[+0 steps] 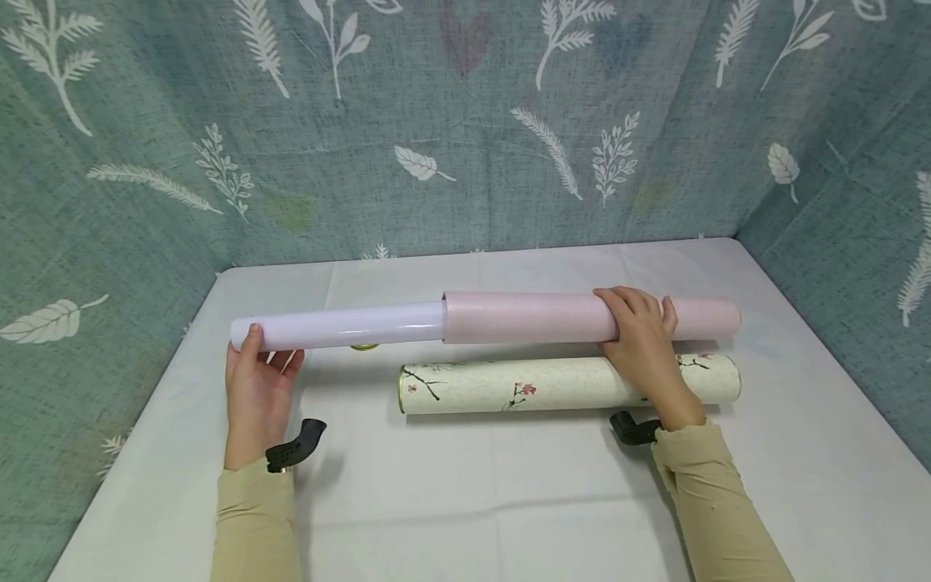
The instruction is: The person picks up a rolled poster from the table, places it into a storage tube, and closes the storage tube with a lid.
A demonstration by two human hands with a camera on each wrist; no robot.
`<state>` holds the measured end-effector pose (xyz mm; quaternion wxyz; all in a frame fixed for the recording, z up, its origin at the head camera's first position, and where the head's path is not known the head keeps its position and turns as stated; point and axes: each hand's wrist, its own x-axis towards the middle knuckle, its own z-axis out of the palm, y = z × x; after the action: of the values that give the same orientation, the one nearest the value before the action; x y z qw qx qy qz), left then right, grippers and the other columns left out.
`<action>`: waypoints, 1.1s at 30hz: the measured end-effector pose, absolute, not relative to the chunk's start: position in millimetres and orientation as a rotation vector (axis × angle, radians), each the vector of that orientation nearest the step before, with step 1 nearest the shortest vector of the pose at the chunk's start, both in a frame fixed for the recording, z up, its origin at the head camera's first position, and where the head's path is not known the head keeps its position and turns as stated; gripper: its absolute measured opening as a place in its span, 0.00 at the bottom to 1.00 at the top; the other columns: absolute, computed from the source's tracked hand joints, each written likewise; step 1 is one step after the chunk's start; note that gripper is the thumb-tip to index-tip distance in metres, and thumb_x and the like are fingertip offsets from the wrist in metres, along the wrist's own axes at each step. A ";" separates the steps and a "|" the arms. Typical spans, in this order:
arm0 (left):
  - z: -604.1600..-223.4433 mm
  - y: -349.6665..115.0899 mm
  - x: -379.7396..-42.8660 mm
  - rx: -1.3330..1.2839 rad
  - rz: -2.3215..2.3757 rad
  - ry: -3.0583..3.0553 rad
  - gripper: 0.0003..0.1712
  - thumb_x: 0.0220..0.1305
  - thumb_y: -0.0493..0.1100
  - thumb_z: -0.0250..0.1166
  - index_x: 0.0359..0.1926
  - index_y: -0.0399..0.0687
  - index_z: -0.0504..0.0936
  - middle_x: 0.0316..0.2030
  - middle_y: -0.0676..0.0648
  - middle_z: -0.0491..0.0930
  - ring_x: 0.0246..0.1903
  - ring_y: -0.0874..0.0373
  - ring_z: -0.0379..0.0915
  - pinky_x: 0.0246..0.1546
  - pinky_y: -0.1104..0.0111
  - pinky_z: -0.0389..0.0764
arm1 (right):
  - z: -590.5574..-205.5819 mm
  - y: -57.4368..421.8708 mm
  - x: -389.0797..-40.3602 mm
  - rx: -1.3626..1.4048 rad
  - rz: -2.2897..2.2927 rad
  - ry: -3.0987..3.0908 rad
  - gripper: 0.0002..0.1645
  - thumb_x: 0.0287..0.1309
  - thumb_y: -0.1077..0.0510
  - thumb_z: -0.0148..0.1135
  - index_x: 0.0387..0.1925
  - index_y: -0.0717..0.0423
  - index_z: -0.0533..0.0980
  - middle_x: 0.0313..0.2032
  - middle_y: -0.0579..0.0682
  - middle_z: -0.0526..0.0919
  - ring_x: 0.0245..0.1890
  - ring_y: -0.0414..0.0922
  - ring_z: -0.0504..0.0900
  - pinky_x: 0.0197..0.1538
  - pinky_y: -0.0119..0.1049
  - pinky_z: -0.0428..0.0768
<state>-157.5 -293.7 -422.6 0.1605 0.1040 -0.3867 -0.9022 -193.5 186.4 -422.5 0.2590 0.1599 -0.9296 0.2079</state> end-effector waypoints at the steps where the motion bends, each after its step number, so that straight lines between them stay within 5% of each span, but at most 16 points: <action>1: -422.8 -293.6 -157.5 0.295 -2.576 -1.111 0.28 0.56 0.46 0.63 0.55 0.52 0.61 0.53 0.45 0.63 0.43 0.52 0.69 0.41 0.64 0.72 | -422.5 186.4 -193.5 0.433 0.564 -2.519 0.39 0.33 0.66 0.72 0.54 0.49 0.69 0.52 0.53 0.70 0.55 0.55 0.61 0.57 0.62 0.41; 33: -419.5 -287.9 -159.5 0.259 -2.579 -1.155 0.27 0.58 0.50 0.60 0.54 0.51 0.60 0.50 0.44 0.65 0.40 0.51 0.74 0.42 0.61 0.72 | -421.1 185.5 -193.3 0.431 0.573 -2.528 0.39 0.34 0.66 0.71 0.54 0.49 0.69 0.52 0.54 0.69 0.55 0.55 0.61 0.58 0.61 0.38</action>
<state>-159.5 -287.9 -419.5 0.1514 0.0901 -0.4024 -0.8983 -193.3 185.5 -421.1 0.2541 0.1588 -0.9305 0.2108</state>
